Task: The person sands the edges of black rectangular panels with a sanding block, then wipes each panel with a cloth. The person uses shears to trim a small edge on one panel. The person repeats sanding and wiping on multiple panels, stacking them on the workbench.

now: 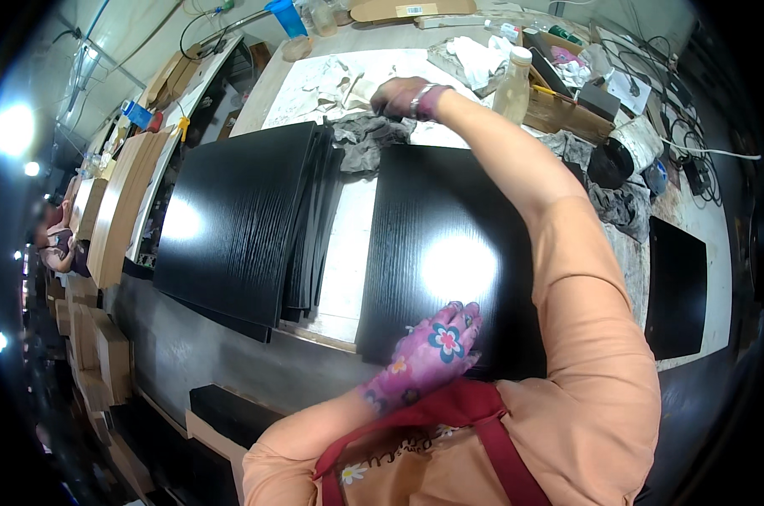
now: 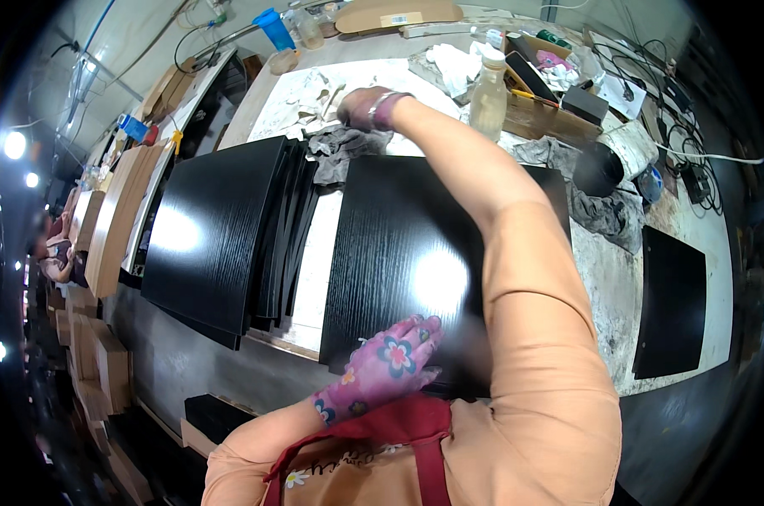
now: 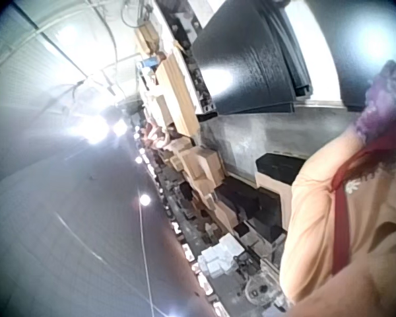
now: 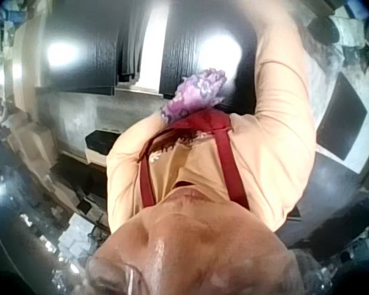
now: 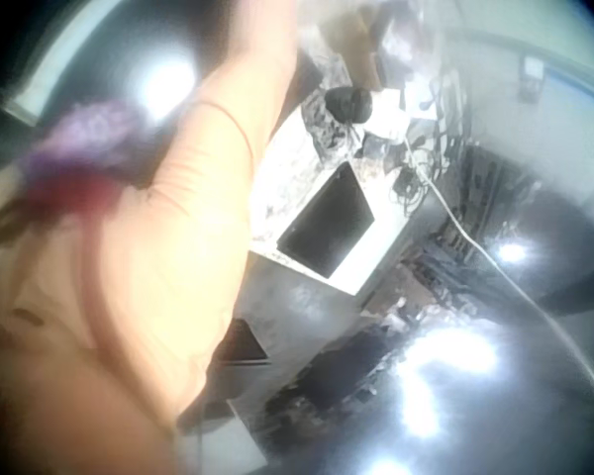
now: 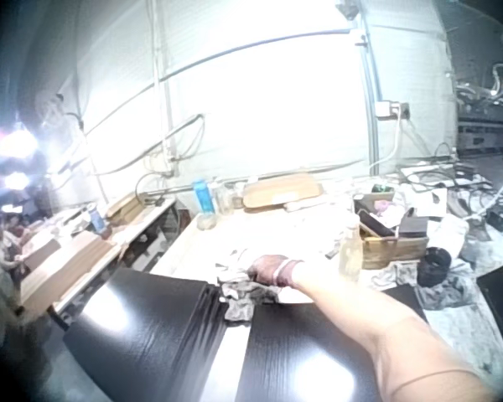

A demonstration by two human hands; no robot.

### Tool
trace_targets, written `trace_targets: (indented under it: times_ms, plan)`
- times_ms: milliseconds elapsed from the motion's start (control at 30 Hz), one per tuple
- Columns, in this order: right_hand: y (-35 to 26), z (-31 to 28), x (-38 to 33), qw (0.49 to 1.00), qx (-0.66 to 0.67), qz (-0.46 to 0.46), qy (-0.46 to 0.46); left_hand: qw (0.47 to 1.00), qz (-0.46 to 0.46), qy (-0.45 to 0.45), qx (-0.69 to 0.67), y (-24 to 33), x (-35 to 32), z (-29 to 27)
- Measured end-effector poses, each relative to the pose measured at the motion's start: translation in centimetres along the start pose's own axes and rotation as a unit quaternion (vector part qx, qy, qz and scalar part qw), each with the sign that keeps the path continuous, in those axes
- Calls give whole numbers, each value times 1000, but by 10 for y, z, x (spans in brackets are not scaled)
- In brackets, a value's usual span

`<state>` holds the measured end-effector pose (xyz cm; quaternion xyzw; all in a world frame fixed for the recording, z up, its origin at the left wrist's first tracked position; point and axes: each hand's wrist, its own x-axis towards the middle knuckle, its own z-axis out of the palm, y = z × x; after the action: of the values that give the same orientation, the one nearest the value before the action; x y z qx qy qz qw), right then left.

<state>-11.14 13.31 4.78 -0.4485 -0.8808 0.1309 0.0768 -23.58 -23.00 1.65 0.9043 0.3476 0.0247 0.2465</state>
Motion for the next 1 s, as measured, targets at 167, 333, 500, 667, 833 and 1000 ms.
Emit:
trace_targets:
  times_ms: [167,333,500,667,833,1000]
  plan:
    - [23,-16,-94,961,233,79,129,996,-44,-41,-64,7,8,-31]
    - [69,-22,-256,827,497,121,234,966,-130,207,-91,-75,38,-76]
    - [86,3,-403,605,686,185,359,917,-243,189,-255,-183,66,-77]
    - [54,42,-458,467,739,278,399,817,-313,39,-482,-209,84,-93]
    - [42,57,-448,380,795,274,384,813,-269,-1,-516,-252,95,-88]
    - [45,61,-454,292,849,229,377,804,-331,-1,-494,-225,109,-98]
